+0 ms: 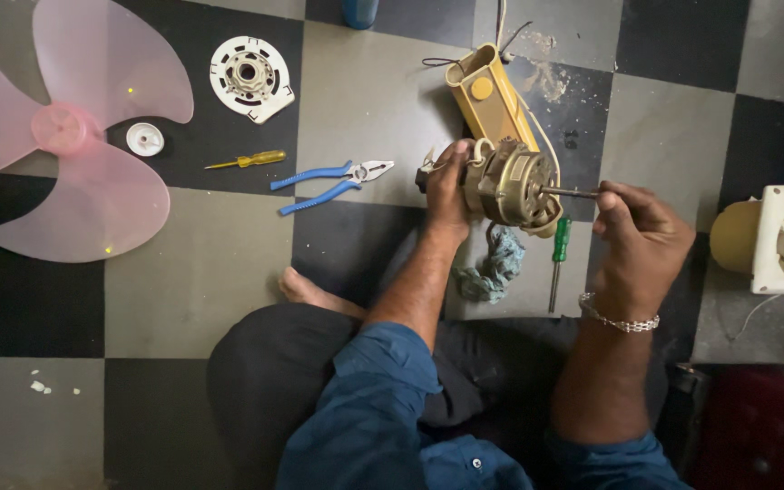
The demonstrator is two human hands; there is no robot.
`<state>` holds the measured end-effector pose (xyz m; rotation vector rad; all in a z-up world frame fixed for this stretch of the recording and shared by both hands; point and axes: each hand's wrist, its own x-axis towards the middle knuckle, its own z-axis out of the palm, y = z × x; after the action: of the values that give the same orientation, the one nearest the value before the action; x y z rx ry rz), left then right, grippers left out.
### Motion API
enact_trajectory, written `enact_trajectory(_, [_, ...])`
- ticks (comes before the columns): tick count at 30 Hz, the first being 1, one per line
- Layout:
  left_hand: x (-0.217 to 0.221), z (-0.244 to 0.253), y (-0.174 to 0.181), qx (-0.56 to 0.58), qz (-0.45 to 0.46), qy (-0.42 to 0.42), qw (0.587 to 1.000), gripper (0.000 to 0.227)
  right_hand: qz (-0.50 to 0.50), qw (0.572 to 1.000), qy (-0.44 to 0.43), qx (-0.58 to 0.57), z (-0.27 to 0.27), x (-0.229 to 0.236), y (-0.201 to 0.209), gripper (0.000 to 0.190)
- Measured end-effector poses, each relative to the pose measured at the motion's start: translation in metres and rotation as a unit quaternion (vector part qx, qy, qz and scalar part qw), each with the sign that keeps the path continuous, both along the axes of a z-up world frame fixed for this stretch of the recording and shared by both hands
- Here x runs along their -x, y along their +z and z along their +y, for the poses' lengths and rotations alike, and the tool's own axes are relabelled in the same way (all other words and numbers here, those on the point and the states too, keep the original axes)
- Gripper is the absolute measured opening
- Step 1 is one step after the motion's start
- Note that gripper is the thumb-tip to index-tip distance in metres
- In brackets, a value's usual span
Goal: The person sits on the floor and cleans a disassembled fan motor using a cloth. They wipe the motor housing and shaft repeatedly while holding the unit in their hands. Tools and fan parts are visible on the floor nearby.
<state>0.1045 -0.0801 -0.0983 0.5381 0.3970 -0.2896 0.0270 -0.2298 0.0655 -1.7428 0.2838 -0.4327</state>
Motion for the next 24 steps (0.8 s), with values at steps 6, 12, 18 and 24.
enact_trajectory(6, [-0.002,0.0,-0.006,0.033,-0.079,0.011,0.996,0.048,-0.018,0.999,0.019,-0.046,-0.003,-0.002,0.001,0.012])
enact_trajectory(12, [0.001,-0.004,-0.009,0.011,-0.028,0.01,0.999,0.042,-0.015,0.999,0.003,-0.03,0.001,0.0,0.0,0.012])
enact_trajectory(18, [-0.003,-0.008,-0.022,0.056,-0.014,0.034,0.998,0.037,0.11,0.992,-0.018,-0.064,-0.029,-0.001,0.004,0.018])
enact_trajectory(24, [-0.006,-0.014,-0.042,0.108,-0.013,0.054,0.993,0.036,0.514,0.78,0.155,0.322,-0.067,-0.007,-0.066,0.036])
